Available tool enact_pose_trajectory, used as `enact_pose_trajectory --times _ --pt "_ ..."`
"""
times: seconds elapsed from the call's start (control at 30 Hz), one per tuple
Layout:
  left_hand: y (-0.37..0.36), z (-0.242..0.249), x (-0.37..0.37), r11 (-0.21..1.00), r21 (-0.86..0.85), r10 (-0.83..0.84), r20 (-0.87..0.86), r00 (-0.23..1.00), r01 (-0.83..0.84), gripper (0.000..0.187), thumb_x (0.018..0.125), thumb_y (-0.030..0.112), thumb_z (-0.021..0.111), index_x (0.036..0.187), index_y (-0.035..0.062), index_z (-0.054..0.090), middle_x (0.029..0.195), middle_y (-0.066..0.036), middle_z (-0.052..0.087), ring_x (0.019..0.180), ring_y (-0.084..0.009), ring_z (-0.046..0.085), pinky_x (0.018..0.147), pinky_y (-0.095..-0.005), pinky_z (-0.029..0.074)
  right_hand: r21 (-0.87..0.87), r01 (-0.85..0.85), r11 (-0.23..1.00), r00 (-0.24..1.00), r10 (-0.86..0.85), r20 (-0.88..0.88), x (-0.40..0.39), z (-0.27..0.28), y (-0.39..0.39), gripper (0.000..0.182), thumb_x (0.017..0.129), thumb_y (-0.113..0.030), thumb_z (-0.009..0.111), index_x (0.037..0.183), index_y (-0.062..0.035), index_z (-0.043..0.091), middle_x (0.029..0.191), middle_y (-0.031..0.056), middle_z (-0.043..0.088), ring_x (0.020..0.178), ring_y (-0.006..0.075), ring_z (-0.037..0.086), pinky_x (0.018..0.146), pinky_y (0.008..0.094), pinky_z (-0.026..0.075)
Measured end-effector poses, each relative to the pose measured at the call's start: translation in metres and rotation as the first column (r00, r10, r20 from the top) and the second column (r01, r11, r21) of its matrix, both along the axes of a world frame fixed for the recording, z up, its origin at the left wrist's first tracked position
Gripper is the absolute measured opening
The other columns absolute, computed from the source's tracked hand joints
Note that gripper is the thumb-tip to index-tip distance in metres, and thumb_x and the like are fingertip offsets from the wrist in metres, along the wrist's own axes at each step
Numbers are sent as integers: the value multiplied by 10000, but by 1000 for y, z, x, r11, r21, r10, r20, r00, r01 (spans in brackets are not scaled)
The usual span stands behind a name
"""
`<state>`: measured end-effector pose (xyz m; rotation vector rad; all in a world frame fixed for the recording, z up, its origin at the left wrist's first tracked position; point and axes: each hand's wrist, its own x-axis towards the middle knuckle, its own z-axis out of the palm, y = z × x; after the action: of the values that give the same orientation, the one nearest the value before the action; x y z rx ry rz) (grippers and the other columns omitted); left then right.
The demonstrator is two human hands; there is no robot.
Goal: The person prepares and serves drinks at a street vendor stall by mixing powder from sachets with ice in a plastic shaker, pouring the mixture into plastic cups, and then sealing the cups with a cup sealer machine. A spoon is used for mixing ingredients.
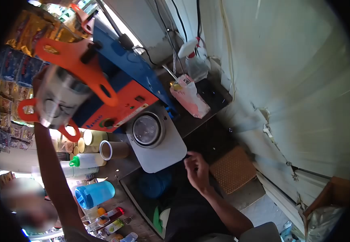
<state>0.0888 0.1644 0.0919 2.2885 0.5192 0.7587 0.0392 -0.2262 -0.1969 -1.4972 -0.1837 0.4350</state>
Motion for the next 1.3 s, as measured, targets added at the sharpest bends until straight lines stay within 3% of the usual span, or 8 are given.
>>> enact_pose_trajectory --times 0.03,0.1,0.2,0.33,0.53,0.8,1.03,1.3 --pt "9 4 12 1000 -2 -6 -19 1000 6 239 870 251 656 909 24 718 814 -58 686 730 -84 555 720 -269 428 253 -45 966 982 89 -164 -12 -6 10 308 924 -113 564 1198 7 493 847 65 587 657 108 540 628 241 455" --pt "14 10 0 1000 -8 -10 -96 995 9 238 870 250 655 910 24 718 814 -58 685 730 -84 555 720 -269 428 463 -21 886 922 196 -333 -27 2 28 189 958 -74 486 1123 16 514 820 63 602 635 84 549 579 224 447" --pt "28 20 -16 999 -38 -22 -199 980 15 236 871 247 654 911 24 718 814 -58 685 730 -84 555 720 -269 428 507 22 862 924 175 -339 -25 19 40 133 973 -60 442 1031 22 529 772 67 611 605 77 557 542 219 447" --pt "-57 -10 19 998 -54 -34 -273 961 20 233 871 244 652 912 24 717 814 -58 685 731 -85 555 719 -269 428 454 39 890 911 154 -382 -19 17 46 173 980 -74 432 919 44 543 710 77 606 550 92 570 510 227 447" --pt "-27 4 8 999 -52 -22 -358 934 4 230 871 239 649 914 23 716 813 -58 685 731 -86 556 719 -268 428 455 20 890 923 159 -350 -3 23 56 187 983 -102 449 927 48 546 702 93 622 568 120 623 494 229 455" --pt "-60 -13 15 993 -98 23 -367 930 -64 225 871 232 645 916 23 714 812 -59 684 732 -87 556 719 -268 428 470 44 881 913 156 -376 16 30 77 200 986 -123 457 926 44 549 697 86 628 573 127 643 485 231 455" --pt "-104 -30 8 979 -157 61 -377 924 -129 221 872 226 642 918 22 713 812 -59 684 732 -88 557 718 -268 429 475 -13 880 963 139 -232 56 28 119 267 1007 -185 413 897 22 541 689 69 615 574 115 639 482 222 446" --pt "-111 -38 29 950 -222 120 -391 913 -220 217 872 220 638 921 22 712 811 -59 683 733 -89 557 718 -268 429 341 -41 939 975 112 -191 92 32 155 326 996 -222 445 853 39 579 659 83 628 521 147 643 435 241 448"
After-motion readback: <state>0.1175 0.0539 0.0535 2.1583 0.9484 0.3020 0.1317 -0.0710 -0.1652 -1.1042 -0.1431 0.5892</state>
